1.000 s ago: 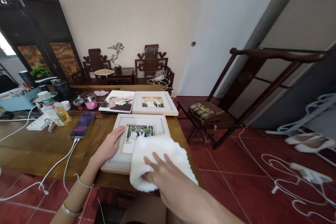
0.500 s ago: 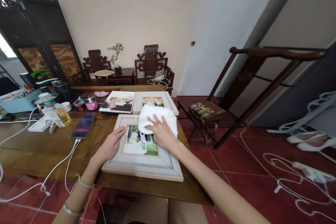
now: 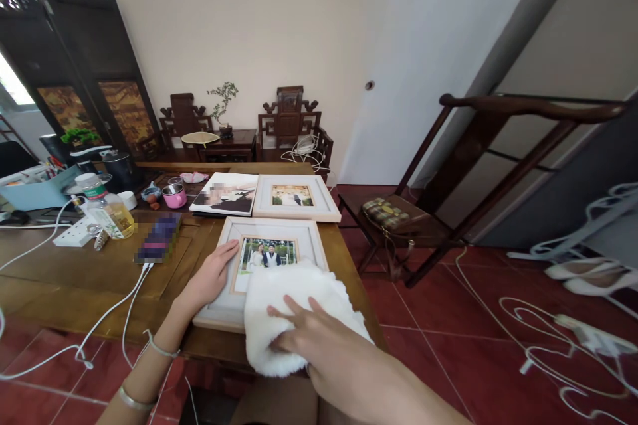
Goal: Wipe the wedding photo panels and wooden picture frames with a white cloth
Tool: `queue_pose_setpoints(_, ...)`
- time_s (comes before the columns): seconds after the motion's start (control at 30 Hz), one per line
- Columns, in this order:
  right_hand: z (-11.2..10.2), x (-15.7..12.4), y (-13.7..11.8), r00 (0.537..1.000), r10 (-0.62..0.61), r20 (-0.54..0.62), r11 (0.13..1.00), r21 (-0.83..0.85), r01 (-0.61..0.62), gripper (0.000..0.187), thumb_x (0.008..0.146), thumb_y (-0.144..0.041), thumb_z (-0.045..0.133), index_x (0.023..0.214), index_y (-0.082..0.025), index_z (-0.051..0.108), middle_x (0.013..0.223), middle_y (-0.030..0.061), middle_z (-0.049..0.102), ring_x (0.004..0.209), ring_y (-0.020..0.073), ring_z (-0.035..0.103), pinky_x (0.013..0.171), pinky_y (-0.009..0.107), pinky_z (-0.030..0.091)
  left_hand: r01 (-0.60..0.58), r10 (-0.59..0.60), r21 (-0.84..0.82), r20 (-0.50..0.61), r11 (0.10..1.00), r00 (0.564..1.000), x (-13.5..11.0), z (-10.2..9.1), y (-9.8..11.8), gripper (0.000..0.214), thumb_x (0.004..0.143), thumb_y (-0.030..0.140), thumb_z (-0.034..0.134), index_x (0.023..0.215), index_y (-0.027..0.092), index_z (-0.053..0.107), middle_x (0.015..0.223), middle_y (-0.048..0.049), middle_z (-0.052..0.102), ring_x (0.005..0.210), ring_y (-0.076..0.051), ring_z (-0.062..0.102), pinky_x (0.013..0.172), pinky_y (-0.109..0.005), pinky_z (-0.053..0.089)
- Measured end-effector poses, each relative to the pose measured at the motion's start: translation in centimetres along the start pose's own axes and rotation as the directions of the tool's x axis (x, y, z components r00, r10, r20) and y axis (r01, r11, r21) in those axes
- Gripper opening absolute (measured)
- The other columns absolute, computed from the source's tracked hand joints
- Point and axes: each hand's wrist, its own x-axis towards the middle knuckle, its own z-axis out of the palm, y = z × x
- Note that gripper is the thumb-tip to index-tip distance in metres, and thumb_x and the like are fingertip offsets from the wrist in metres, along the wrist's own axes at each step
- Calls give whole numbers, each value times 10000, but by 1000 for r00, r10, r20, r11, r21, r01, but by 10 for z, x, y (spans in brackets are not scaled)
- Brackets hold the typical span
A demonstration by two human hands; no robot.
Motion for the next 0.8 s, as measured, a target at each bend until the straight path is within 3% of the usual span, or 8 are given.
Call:
queue_pose_setpoints(0.17,3,36,54,975,62,-215,988,-123,-90,793,479,112,312,1172,-180,563,1434,91,347,1361,224,129,1087,485,188,-1,1,-17,-3,1000,1000,0,-1,0,576,769,-23,311,1302,151,443,1402,-106,400,1322,-186,326,1100,-440,270)
queue_pose_setpoints(0.3,-13,69,99,870,95,-484,922,-287,-261,743,546,149,280,1164,-147,568,1460,100,284,1362,271,130,1048,557,205,-2,2,-18,-4,1000,1000,0,-3,1,572,777,-15,309,1301,168,447,1399,-97,406,1320,-184,331,1099,-440,271)
queue_pose_setpoints(0.4,-17,87,111,872,113,-476,889,-343,-302,673,593,141,308,1118,-153,609,1412,80,384,1339,310,208,1029,574,216,1,-1,-9,-3,1000,1000,0,-4,2,561,788,-4,300,1305,159,443,1398,-98,409,1321,-182,331,1100,-429,274)
queue_pose_setpoints(0.53,-3,81,90,917,120,-381,899,-350,-263,627,600,91,374,1117,-164,619,1377,82,436,1301,342,282,1011,596,220,4,-5,-16,-13,1000,1000,1,-2,2,563,788,-7,301,1306,163,442,1395,-95,413,1314,-182,343,1100,-427,276)
queue_pose_setpoints(0.7,5,32,34,982,112,-150,956,-253,-147,631,589,67,396,1124,-179,621,1398,93,403,1308,362,259,1008,622,215,19,-20,-8,-18,1000,1000,1,-2,4,564,786,-2,308,1308,166,438,1399,-91,408,1315,-183,341,1102,-435,268)
queue_pose_setpoints(0.8,3,10,7,996,84,-35,984,-155,-89,687,586,73,369,1161,-225,598,1418,56,378,1329,328,230,1029,607,207,22,-22,-2,-4,1000,1000,1,-2,4,567,782,-5,300,1312,146,432,1402,-101,401,1317,-186,336,1103,-435,266)
